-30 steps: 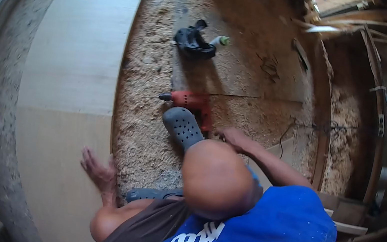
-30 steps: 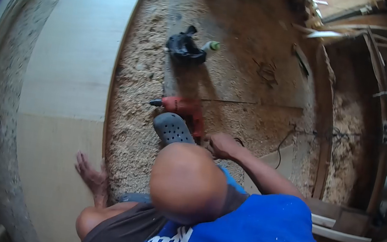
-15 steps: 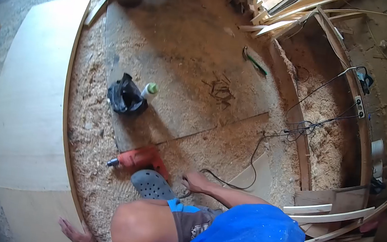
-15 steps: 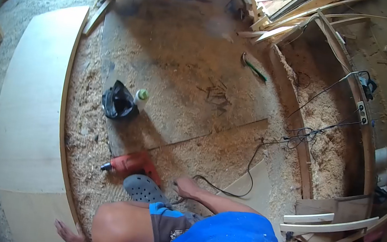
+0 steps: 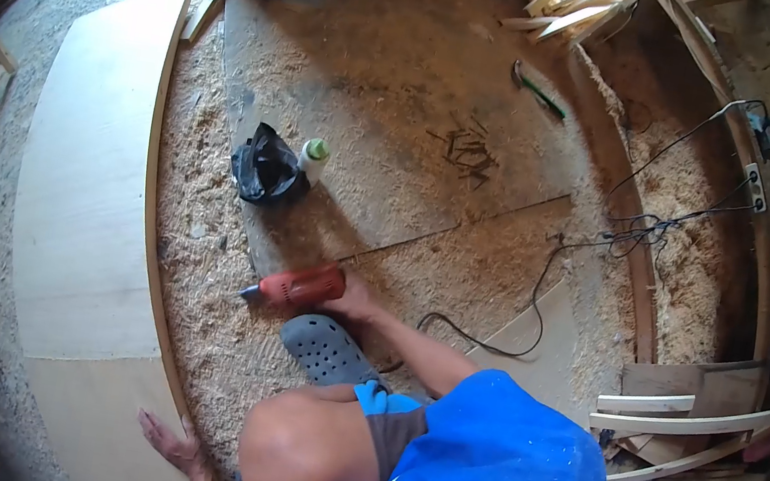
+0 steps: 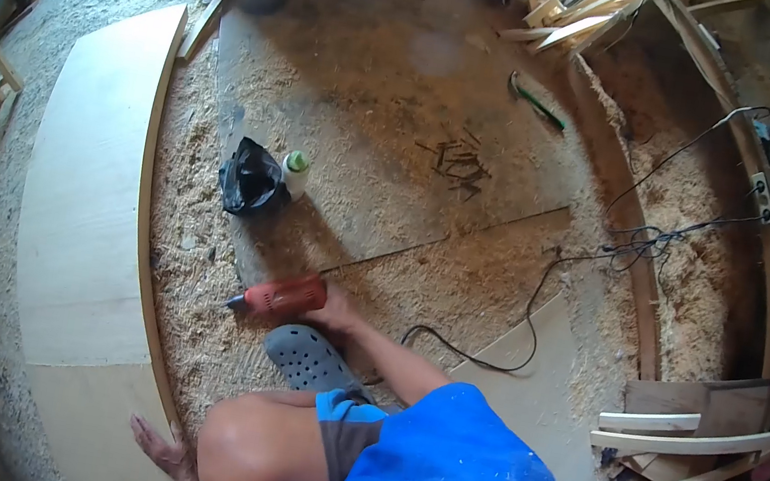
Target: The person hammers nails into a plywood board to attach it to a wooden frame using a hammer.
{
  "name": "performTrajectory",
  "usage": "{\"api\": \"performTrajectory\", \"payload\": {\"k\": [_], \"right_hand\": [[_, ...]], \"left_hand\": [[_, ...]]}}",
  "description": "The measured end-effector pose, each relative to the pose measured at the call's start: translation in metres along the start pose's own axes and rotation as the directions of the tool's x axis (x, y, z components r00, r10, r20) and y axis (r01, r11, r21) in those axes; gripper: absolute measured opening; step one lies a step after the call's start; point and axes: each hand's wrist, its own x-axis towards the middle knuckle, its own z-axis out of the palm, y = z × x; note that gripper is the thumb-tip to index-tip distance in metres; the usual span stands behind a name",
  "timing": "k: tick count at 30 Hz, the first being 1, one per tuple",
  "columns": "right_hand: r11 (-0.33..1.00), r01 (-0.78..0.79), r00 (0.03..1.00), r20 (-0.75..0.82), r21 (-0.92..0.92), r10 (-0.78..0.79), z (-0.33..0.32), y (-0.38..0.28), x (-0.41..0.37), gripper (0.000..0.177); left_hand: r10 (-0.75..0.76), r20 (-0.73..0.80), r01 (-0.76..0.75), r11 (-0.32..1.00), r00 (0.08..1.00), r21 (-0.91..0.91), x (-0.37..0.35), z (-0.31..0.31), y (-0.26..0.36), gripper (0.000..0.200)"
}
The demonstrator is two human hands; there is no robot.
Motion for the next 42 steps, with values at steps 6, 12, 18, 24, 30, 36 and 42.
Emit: {"api": "performTrajectory", "payload": {"k": [6,12,18,24,30,36,42], "right_hand": [[0.93,-0.163,0.979,-0.06,0.33,0.193,-0.119,-0.039,-0.058,0.059],[0.797,-0.074,0.804,-0.437,0.6,0.404,-0.243,0.036,-0.154,0.038],[0.576,0.328,0.659,-0.618,0.749,0.429,-0.274,0.055,-0.089,0.041],[0.544,0.472,0.621,-0.7,0.694,0.353,-0.277,0.08,0.052,0.045],[0.512,0.341,0.674,-0.585,0.788,0.451,-0.239,0.072,0.099,0.04],[0.551,0.317,0.641,-0.603,0.772,0.476,-0.235,0.07,0.099,0.038],[0.705,0.098,0.622,-0.596,0.702,0.507,-0.236,0.086,0.102,0.047]], "left_hand": [[0.054,0.001,-0.054,0.998,0.999,0.024,-0.001,0.001,-0.006,0.075],[0.029,0.015,-0.029,0.999,0.999,-0.026,-0.001,0.002,-0.003,0.076],[0.013,0.123,-0.005,0.998,0.992,-0.062,0.007,-0.015,-0.003,0.08],[-0.019,0.234,0.047,0.992,0.972,-0.117,0.002,-0.041,-0.018,0.07],[-0.227,0.165,0.238,0.97,0.96,-0.054,-0.041,-0.077,-0.056,0.064],[-0.22,0.046,0.218,0.975,0.974,0.053,-0.059,-0.103,-0.109,0.061],[-0.248,0.032,0.235,0.947,0.968,0.221,-0.08,-0.174,-0.102,0.067]]}}
